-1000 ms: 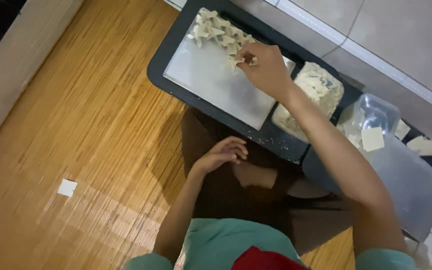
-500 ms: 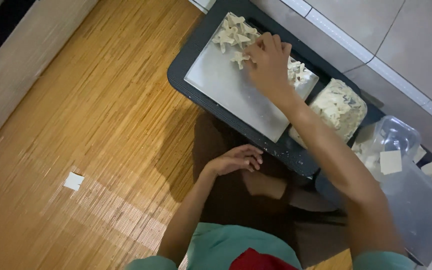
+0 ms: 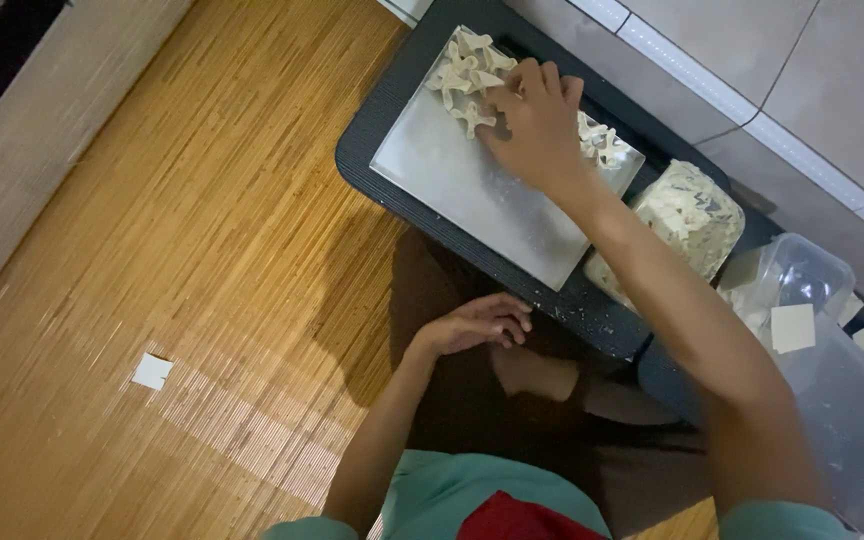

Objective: The person folds square dough pieces with filling into a decorative star-like shape on a production tray.

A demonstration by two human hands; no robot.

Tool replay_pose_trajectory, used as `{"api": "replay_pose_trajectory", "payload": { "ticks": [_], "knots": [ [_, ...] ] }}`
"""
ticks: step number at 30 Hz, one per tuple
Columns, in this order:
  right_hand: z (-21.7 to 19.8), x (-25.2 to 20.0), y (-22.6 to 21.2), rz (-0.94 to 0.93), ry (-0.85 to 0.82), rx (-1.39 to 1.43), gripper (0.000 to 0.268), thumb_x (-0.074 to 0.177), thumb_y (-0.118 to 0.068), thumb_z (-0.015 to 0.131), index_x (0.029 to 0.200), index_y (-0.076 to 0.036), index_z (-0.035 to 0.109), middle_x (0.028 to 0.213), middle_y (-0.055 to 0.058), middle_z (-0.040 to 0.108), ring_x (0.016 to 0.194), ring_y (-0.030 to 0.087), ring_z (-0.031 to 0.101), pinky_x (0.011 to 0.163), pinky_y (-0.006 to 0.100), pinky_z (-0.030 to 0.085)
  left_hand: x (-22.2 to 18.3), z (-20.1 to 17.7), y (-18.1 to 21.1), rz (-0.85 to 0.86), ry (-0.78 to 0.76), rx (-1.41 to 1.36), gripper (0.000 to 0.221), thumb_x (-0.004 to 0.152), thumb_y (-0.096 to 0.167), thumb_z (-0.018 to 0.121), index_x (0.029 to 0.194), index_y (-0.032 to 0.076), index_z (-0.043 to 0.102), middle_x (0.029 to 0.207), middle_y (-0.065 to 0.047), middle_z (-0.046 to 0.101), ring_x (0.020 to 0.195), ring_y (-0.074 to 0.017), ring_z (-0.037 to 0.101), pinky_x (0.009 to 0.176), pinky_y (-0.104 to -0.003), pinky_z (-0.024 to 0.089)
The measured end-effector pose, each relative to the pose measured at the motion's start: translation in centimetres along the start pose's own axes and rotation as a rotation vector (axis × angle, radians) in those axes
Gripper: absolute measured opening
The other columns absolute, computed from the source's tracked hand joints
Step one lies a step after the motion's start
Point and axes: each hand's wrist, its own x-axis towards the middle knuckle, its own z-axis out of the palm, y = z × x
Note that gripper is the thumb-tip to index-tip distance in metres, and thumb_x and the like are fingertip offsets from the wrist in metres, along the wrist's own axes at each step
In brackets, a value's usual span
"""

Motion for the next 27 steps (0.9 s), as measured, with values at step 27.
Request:
{"api": "replay_pose_trajectory", "payload": {
  "ticks": [27],
  "knots": [
    [0.8, 2.0, -0.5, -0.019, -0.044, -0.297, 0.017, 0.083, -0.019, 0.084, 0.095, -0.014, 0.073, 0.107, 0.007, 0.055, 0.099, 0.027, 0.049, 0.083, 0.045, 0.034, 0.1, 0.0, 0.1, -0.023, 0.012, 0.015, 0.053, 0.103, 0.032, 0.072, 0.147, 0.011, 0.053, 0.133, -0.009, 0.062, 0.117, -0.0213, 0.064, 0.098, -0.033, 0.053]
  ]
}}
